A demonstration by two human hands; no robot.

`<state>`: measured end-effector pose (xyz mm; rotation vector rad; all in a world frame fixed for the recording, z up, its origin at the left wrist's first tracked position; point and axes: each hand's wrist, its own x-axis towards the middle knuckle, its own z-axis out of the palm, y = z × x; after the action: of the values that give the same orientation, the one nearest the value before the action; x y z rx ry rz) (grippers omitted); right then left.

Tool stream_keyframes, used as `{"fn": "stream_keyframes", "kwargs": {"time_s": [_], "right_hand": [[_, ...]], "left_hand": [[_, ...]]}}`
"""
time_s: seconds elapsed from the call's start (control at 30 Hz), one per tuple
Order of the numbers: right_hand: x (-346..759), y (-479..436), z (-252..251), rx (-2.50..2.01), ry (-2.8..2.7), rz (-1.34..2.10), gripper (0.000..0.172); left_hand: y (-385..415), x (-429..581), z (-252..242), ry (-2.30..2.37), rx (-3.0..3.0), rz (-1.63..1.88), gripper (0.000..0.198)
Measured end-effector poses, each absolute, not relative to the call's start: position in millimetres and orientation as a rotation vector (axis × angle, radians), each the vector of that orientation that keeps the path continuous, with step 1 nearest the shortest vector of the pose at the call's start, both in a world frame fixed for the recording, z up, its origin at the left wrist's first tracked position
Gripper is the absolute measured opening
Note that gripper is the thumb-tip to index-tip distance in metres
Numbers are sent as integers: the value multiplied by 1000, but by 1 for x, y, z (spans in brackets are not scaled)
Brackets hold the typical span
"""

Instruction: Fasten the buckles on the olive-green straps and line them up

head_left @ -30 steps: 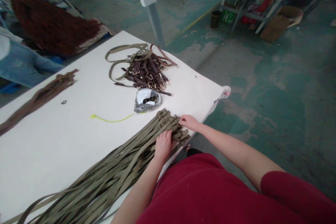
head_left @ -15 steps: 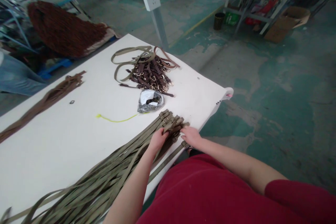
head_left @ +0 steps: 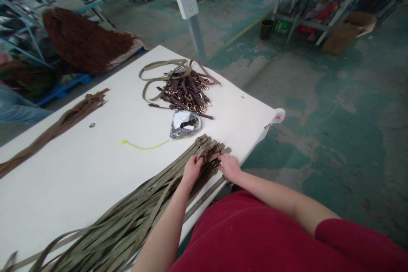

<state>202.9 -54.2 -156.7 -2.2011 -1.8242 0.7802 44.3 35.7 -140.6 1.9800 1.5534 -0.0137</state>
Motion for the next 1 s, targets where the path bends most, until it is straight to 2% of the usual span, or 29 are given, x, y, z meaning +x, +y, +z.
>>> {"fn": "stream_keyframes", "kwargs": {"time_s": [0.1,0.37,0.57,0.9,1.0], "right_hand": [[204,-55,-156,-2153,-1883,778,36],[202,-43,-156,-2211,-1884,866,24],[200,-51,-157,-2158,-1942,768,30],[208,-45,-155,-2141,-2008,731,21],[211,-48,-155,-2183,-2006,727,26]], "left_hand": [[36,43,-140,1596,1970,3,36],[27,52,-135,1604,2023,31,41],[13,54,-121,1533,2466,-104,58],[42,47,-135,1769,2331,-161,47],[46,44,-139,1762,2302,-151,47]]}}
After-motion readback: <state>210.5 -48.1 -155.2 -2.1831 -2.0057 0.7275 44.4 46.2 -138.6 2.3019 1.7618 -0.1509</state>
